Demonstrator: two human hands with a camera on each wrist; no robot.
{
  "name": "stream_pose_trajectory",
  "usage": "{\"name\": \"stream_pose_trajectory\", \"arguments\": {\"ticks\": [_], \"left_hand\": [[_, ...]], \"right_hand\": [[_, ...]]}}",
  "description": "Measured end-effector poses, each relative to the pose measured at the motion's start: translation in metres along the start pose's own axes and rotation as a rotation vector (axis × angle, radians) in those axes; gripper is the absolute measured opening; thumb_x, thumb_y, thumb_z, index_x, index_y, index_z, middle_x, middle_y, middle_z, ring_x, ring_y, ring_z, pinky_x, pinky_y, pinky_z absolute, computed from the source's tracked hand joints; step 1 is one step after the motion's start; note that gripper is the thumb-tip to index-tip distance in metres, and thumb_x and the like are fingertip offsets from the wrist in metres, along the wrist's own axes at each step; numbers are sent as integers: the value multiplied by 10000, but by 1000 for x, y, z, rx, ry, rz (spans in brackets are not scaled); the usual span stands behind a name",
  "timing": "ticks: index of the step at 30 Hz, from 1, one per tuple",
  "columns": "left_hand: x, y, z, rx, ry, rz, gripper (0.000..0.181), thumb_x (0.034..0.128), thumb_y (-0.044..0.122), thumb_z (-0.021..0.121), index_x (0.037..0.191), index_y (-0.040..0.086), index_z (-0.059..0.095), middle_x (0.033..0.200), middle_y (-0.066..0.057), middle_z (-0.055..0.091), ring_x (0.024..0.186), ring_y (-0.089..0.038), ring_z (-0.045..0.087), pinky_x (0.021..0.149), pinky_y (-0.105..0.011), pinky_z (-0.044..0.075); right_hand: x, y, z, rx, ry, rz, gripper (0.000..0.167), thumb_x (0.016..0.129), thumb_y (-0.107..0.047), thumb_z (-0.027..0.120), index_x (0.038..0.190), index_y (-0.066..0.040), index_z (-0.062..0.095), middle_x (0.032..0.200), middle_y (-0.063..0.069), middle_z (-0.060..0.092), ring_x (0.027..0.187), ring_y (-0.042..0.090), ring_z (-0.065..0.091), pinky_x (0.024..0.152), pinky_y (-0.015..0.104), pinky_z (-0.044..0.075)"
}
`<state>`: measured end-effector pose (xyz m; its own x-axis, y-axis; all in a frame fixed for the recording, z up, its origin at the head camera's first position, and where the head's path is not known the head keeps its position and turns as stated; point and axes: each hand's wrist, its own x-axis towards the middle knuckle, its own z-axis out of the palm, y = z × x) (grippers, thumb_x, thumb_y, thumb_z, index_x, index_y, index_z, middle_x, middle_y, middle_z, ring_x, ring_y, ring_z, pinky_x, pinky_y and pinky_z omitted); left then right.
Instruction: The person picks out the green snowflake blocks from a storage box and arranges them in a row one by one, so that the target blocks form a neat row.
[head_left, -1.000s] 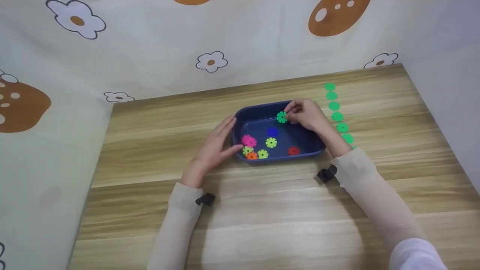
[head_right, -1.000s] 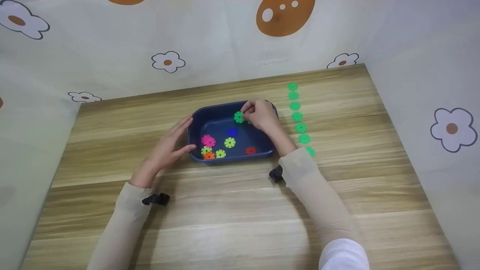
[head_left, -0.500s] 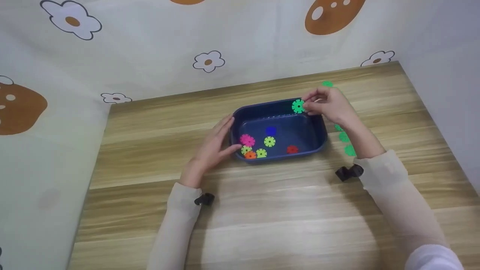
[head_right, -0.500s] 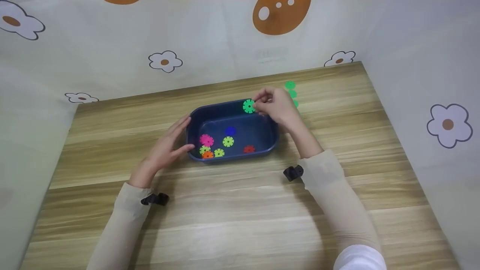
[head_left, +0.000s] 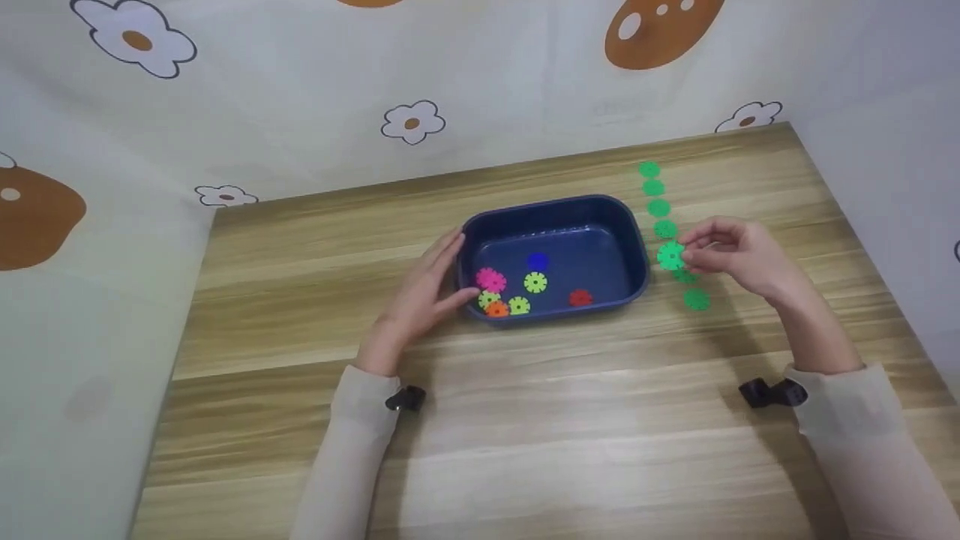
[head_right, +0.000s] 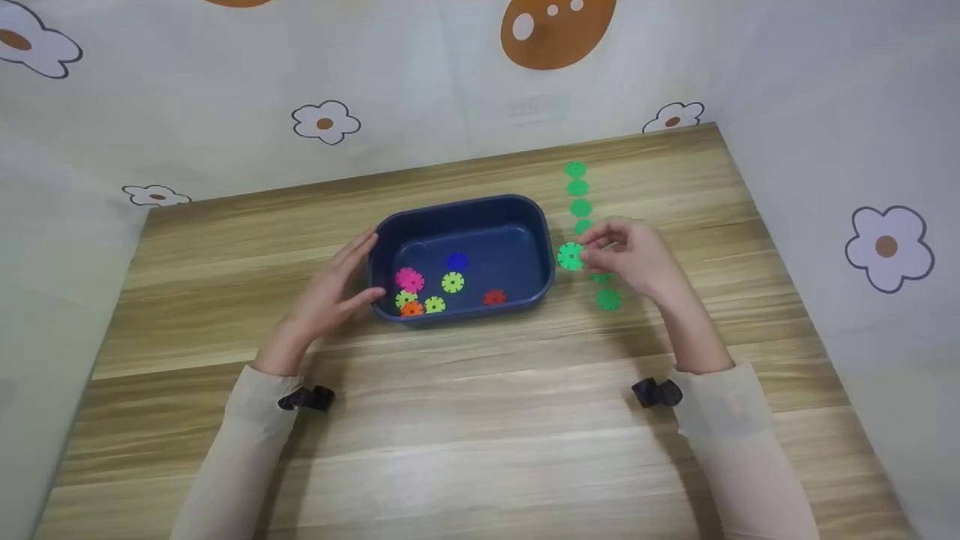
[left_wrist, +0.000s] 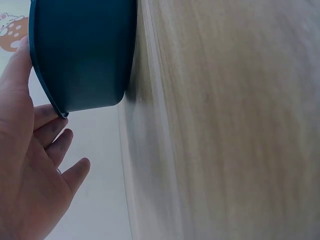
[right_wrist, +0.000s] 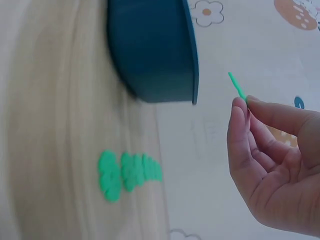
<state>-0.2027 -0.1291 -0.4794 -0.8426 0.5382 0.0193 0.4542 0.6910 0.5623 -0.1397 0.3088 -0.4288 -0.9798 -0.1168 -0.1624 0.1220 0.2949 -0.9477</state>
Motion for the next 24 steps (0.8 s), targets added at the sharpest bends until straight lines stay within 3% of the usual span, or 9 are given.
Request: {"name": "stream_pose_trajectory", "arguments": {"ticks": [6,14,24], "left_hand": [[1,-1,0,-5,12,27,824,944,477,639,1585,120,265,1676,-51,214,1553,-248,202,1271,-447,212],[-1,-1,-1,-1,5,16,829,943,487,637,1592,146,251,1680,-46,203,1554,-247,199,1265,-470,222],[-1,0,-2,5,-2,-6,827,946,499,626,1598,171,236,1683,-25,194,1555,-249,196,1265,-480,216]], "right_hand": [[-18,25,-13,-61,-51,85,161,951,-17,630,1086,70,624,871,-58,630,772,32,686,736,241,624],[-29,50,-18,-124,-110,146,248,941,-10,636,1102,170,578,843,-47,643,770,32,683,725,219,618],[-30,52,-21,-209,-189,263,275,944,-26,615,1132,166,557,900,15,640,800,19,672,753,194,604]]}}
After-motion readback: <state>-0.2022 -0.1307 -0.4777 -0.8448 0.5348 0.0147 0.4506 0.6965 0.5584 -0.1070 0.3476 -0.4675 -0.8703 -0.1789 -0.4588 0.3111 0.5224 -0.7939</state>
